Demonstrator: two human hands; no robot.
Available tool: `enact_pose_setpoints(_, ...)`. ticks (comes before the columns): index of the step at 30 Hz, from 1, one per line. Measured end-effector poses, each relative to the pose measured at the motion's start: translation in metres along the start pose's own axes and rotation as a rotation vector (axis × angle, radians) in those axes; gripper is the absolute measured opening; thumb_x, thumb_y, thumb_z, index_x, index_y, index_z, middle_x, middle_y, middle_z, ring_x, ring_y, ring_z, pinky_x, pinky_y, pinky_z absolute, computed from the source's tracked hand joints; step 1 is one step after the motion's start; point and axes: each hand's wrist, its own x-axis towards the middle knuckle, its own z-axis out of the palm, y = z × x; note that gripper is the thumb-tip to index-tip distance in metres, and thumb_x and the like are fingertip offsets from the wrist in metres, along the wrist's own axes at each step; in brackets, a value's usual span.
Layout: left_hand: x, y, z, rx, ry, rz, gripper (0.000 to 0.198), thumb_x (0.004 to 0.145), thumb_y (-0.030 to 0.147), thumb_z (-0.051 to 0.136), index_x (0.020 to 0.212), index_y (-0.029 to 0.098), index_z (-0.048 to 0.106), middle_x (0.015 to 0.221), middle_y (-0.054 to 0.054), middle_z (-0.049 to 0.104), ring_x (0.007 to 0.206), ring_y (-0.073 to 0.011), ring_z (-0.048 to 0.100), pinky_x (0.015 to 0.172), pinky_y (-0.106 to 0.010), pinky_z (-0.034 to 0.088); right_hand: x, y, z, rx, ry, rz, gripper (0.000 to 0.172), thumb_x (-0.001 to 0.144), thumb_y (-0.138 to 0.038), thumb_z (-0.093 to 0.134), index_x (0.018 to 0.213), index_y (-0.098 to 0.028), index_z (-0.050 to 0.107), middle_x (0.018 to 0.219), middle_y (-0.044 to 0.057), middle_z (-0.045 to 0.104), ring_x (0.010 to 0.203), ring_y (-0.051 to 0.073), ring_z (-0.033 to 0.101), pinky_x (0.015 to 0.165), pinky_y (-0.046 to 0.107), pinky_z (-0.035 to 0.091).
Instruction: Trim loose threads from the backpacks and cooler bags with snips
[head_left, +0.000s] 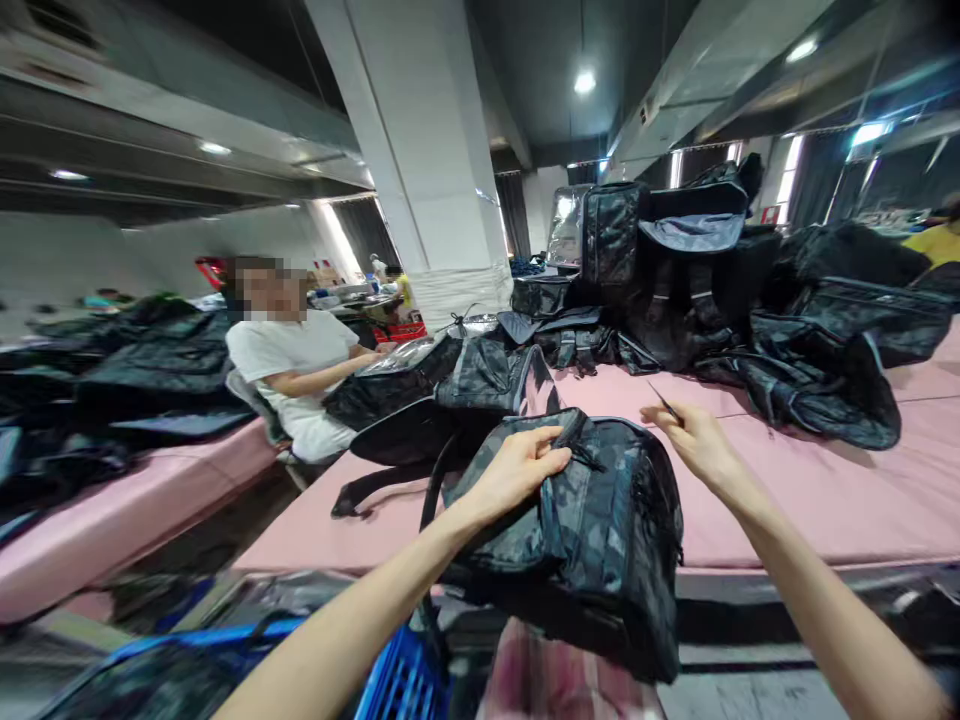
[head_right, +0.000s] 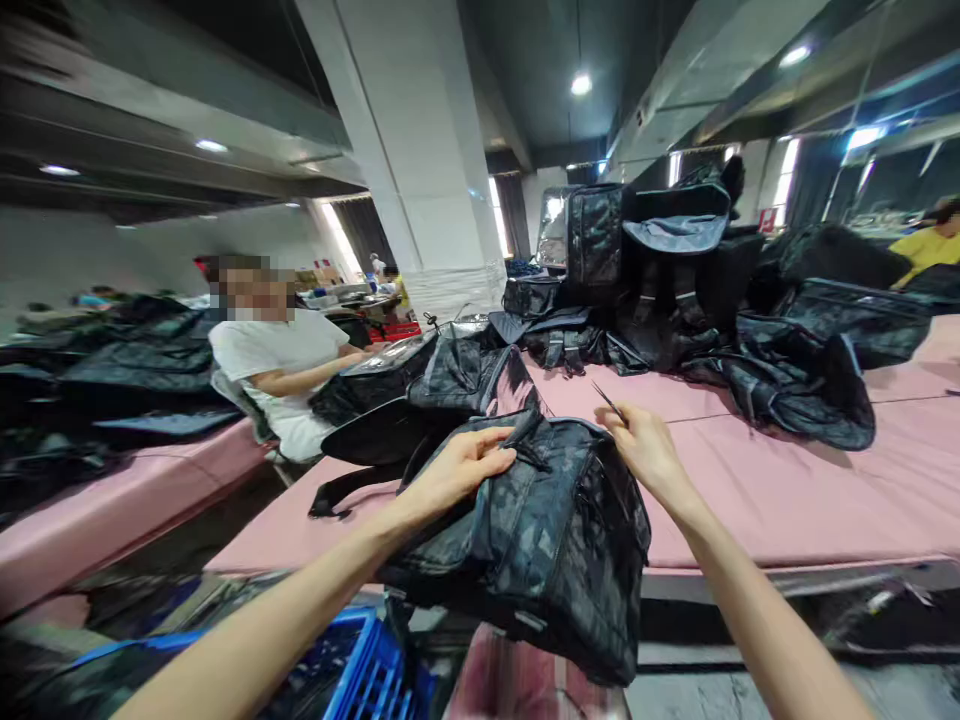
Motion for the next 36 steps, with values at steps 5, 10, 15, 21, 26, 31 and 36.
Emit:
enact_pose_setpoints(5,0.002,0.002,0.004,-0.076,0.034,0.059,0.053,0.074,0.040,0.057,0.116,0.008,0.056,0.073,-0.003,0.060,0.065,-0.0142,0.050,0.058,-0.022,0.036,-0.041,-0.019,-0.014,-0.106,-0.172,-0.100,0.031,0.073,-0.041,0.061,0.098,-0.021,0.061,0.089,0.003,0.068,0.081,0.020,0.062,0.071,0.029,0.046)
enact_pose_setpoints(10,0.000,-0.002,-0.001,-0.166,0.009,0.069,0.051,0.074,0.041,0.058,0.114,0.009,0.058,0.079,-0.005,0.063,0.071,-0.0169,0.054,0.064,-0.025,0.041,-0.055,-0.040,-0.001,-0.186,-0.126,-0.329,0.015,0.082,-0.033,0.053,0.085,-0.020,0.060,0.085,0.003,0.066,0.074,0.016,0.061,0.067,0.025,0.044)
enact_pose_setpoints(15,-0.009,-0.003,-0.009,-0.217,0.027,0.043,0.053,0.073,0.040,0.061,0.116,0.009,0.057,0.080,-0.004,0.064,0.070,-0.0160,0.055,0.065,-0.025,0.042,-0.053,-0.050,0.012,-0.166,-0.106,-0.460,0.016,0.084,-0.031,0.053,0.082,-0.019,0.062,0.081,0.003,0.064,0.069,0.013,0.059,0.062,0.022,0.040)
enact_pose_setpoints(21,-0.004,-0.010,-0.019,-0.381,0.127,0.038,0.054,0.063,0.040,0.070,0.108,0.009,0.063,0.075,-0.005,0.066,0.064,-0.0158,0.058,0.060,-0.023,0.044,-0.041,-0.051,0.011,0.140,-0.011,-0.319,0.018,0.081,-0.031,0.055,0.073,-0.018,0.064,0.072,0.002,0.063,0.065,0.012,0.055,0.061,0.023,0.041)
enact_pose_setpoints(26,-0.014,-0.030,-0.059,-0.537,0.520,0.032,0.063,0.050,0.041,0.078,0.103,0.008,0.065,0.078,-0.008,0.069,0.070,-0.0194,0.062,0.065,-0.027,0.049,-0.045,-0.014,0.002,0.555,0.308,0.082,0.034,0.068,-0.039,0.067,0.094,-0.018,0.064,0.078,0.002,0.062,0.057,0.010,0.048,0.051,0.022,0.038)
enact_pose_setpoints(31,-0.035,-0.068,-0.079,-0.580,0.713,0.041,0.066,0.049,0.043,0.077,0.105,0.009,0.065,0.085,-0.009,0.070,0.076,-0.0209,0.063,0.072,-0.028,0.050,-0.081,0.040,0.032,0.535,0.161,0.346,0.042,0.063,-0.053,0.066,0.073,-0.012,0.068,0.050,0.000,0.048,0.044,0.008,0.036,0.040,0.022,0.027)
enact_pose_setpoints(36,-0.038,-0.102,-0.075,-0.643,0.809,-0.003,0.063,0.046,0.039,0.079,0.102,0.013,0.066,0.089,-0.006,0.070,0.076,-0.0178,0.063,0.075,-0.027,0.050,-0.089,0.080,0.085,0.442,0.055,0.334,0.046,0.070,-0.054,0.055,0.080,-0.011,0.068,0.055,0.002,0.055,0.048,0.012,0.045,0.046,0.024,0.035)
